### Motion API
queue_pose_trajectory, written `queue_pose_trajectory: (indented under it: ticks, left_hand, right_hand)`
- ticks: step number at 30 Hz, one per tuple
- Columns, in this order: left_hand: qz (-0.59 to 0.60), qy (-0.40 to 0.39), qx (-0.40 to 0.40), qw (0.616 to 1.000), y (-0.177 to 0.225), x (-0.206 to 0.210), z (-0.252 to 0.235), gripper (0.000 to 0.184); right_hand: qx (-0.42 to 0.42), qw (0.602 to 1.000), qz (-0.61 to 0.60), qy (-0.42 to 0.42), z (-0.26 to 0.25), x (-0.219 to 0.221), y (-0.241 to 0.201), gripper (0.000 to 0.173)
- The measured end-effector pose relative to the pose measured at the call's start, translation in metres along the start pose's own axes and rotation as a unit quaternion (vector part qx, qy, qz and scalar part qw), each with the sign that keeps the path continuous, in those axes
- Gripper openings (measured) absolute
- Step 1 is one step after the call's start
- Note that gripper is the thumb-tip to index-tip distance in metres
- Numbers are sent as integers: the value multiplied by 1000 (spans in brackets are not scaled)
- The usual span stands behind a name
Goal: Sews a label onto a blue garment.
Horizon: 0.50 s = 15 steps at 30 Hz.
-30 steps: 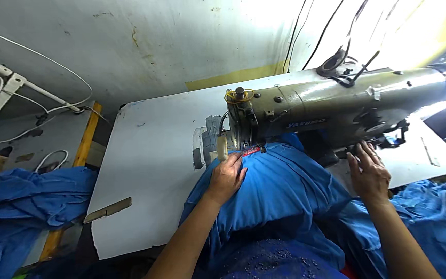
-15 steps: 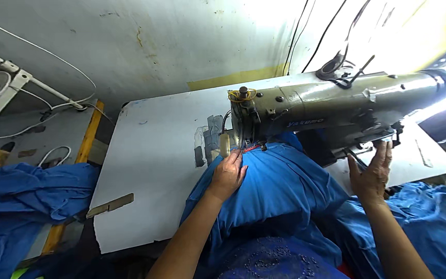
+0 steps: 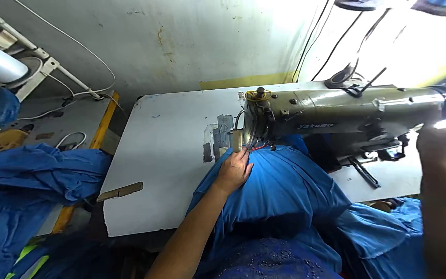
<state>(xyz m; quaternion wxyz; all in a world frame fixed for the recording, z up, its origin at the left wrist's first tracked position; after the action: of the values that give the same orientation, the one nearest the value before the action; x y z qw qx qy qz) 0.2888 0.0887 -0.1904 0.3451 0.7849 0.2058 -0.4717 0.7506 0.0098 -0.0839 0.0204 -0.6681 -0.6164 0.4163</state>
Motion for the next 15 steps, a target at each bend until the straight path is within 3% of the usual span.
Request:
queue_pose_trajectory:
  ticks: [4, 7, 9, 11, 12, 13, 14, 15]
  left_hand:
    - [12, 10, 3, 1000, -1, 0, 0, 45]
    - [21, 19, 4, 1000, 0, -1, 1, 43]
    - [28, 22, 4, 999, -1, -1, 2, 43]
    - [32, 38, 8, 999, -3, 0, 2, 42]
    - [32, 41, 9, 999, -4, 1, 2, 42]
    - [32, 37, 9, 999, -5, 1, 2, 42]
    - [33, 33, 10, 999, -4, 1, 2, 42]
    - [36, 28, 13, 999, -3, 2, 1, 42]
  right_hand:
    - [192, 955, 90, -207, -68, -30, -91, 56]
    - [267, 928, 100, -241, -77, -30, -105, 49]
    - [254, 945, 61, -195, -68, -24, -87, 47]
    - [69, 994, -41, -73, -51, -10, -30, 45]
    - [30, 994, -98, -41, -43, -11, -25, 44]
    - [175, 972, -154, 11, -32, -15, -65, 37]
    - [265, 947, -171, 56, -23, -21, -99, 31]
    - [296, 934, -177, 97, -13, -25, -121, 29]
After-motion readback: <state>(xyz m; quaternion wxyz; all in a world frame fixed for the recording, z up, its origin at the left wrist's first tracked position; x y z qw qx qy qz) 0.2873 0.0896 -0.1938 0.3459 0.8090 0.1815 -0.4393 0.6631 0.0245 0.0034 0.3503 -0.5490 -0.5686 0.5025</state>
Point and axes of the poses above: each hand's wrist, its own z-axis away from the middle knuckle, its own x-axis out of the palm, y = z × x, the point moved 1 cm from there along -z, towards the middle knuckle, and after that the axes turned 4 degrees about y, right-handed, at the moved point
